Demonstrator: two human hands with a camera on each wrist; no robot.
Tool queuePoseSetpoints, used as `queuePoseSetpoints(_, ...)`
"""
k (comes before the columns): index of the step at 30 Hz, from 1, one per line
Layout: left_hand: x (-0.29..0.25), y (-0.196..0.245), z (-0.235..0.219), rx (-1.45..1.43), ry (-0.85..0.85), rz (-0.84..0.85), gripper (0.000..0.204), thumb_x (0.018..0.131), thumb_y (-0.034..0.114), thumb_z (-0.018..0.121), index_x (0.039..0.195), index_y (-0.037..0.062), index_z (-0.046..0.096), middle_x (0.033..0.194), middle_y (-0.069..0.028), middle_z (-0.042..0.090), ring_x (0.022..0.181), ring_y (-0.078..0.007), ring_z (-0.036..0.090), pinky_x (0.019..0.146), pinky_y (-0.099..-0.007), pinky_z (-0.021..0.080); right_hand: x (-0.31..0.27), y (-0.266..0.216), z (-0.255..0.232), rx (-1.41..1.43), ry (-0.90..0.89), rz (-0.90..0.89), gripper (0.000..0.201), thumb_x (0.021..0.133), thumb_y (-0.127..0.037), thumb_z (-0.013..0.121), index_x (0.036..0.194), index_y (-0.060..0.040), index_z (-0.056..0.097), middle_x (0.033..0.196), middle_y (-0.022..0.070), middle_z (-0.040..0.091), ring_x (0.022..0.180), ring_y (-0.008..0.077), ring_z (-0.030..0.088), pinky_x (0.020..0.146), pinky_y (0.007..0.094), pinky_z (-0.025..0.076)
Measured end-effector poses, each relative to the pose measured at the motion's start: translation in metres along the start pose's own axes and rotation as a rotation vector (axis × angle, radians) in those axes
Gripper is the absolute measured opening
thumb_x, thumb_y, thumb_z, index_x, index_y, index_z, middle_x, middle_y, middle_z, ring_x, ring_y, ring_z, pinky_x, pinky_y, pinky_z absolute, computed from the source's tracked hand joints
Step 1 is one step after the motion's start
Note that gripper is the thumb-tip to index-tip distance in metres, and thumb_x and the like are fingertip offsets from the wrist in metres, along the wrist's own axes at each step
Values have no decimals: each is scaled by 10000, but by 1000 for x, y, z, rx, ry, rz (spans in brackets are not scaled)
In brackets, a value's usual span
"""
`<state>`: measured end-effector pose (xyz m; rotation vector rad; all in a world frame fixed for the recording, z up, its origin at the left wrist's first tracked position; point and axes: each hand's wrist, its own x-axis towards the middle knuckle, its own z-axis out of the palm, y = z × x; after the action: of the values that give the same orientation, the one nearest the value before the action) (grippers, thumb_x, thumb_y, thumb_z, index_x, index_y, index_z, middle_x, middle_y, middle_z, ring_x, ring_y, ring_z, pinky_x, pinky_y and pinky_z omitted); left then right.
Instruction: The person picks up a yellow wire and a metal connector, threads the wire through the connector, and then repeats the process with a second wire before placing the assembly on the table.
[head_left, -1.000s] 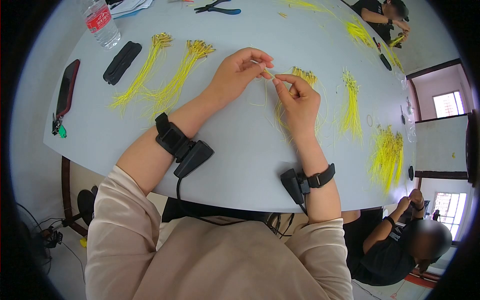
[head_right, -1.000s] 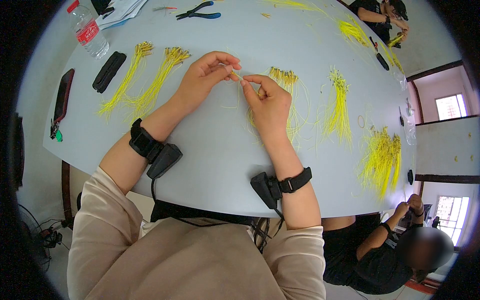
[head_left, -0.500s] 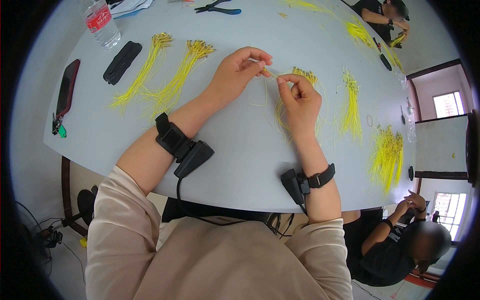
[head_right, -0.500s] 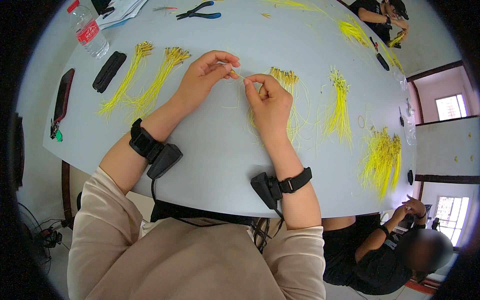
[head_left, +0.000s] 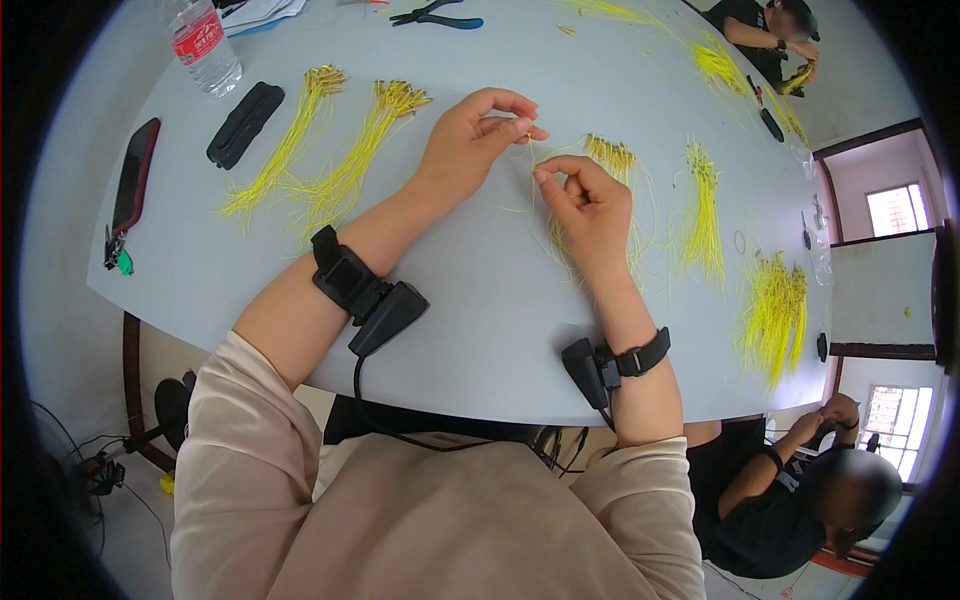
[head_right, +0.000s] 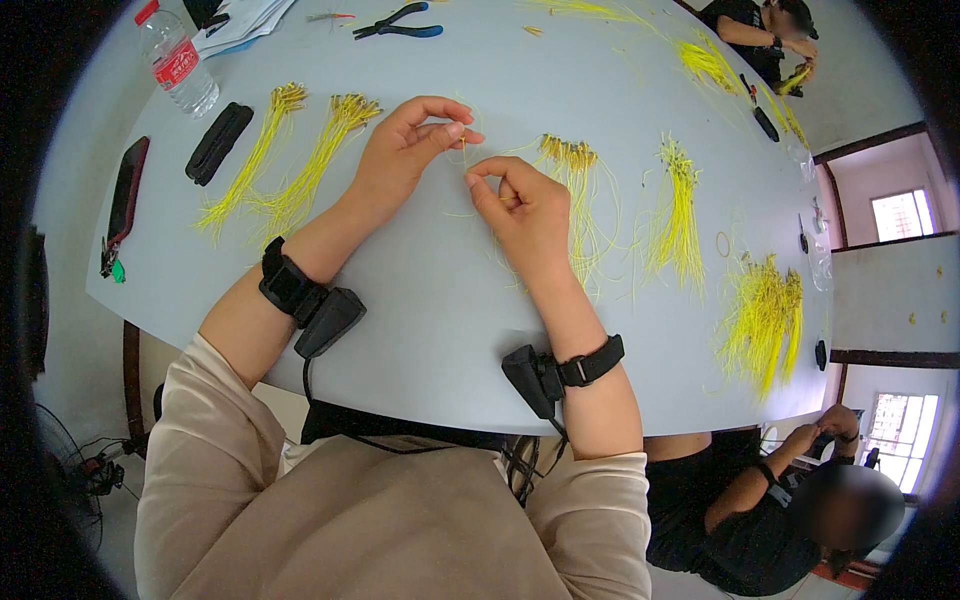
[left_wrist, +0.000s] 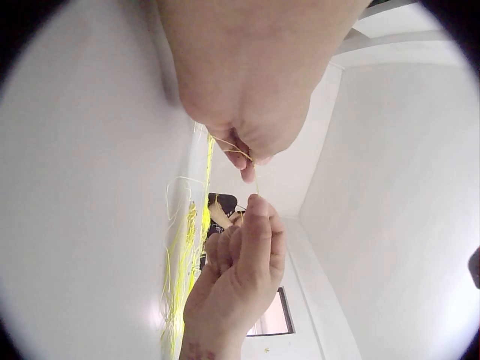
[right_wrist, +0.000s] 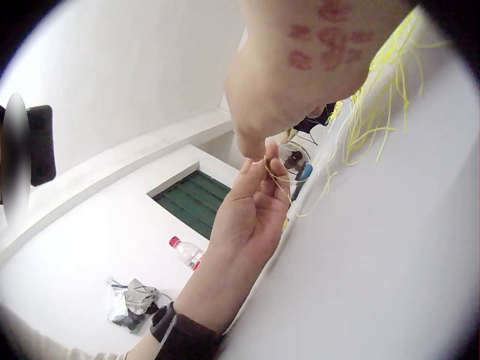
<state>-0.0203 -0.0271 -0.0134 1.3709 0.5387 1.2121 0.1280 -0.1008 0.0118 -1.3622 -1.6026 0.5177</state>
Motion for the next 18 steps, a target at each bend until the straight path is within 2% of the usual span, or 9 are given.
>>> queuePoseSetpoints(5, 0, 1, 0, -12, 0, 9, 180, 896, 102, 518, 1055, 17, 526, 1053, -81, 565, 964, -194, 602, 832, -289, 454, -1, -3, -1, -23, -63, -31, 71, 742, -78, 678, 801, -62, 642, 490, -51, 264, 455, 48, 249, 423, 223, 219)
queuePoseSetpoints(7, 0, 2, 0, -12, -16, 11, 188, 904, 118, 508, 1062, 18, 523, 1064, -81, 564, 983, -193, 594, 831, -288, 454, -1, -3, 0, -20, -20, -41, 65, 749, -77, 674, 802, -59, 639, 493, -51, 270, 457, 48, 247, 424, 222, 219)
queuePoseSetpoints(11, -2, 6, 2, -104, -94, -118, 207, 932, 155, 459, 1081, 21, 513, 1098, -79, 558, 1019, -188, 573, 857, -288, 457, 2, 5, 1, 3, 153, -6, 58, 770, -79, 662, 809, -47, 633, 499, -52, 287, 460, 44, 245, 425, 219, 219)
queuePoseSetpoints(18, -4, 7, 2, -222, -182, -256, 226, 949, 160, 411, 1105, 24, 501, 1139, -92, 539, 1028, -188, 563, 898, -298, 455, 3, 6, 1, 15, 267, 8, 67, 791, -88, 649, 813, -28, 629, 502, -61, 299, 463, 33, 252, 430, 215, 220)
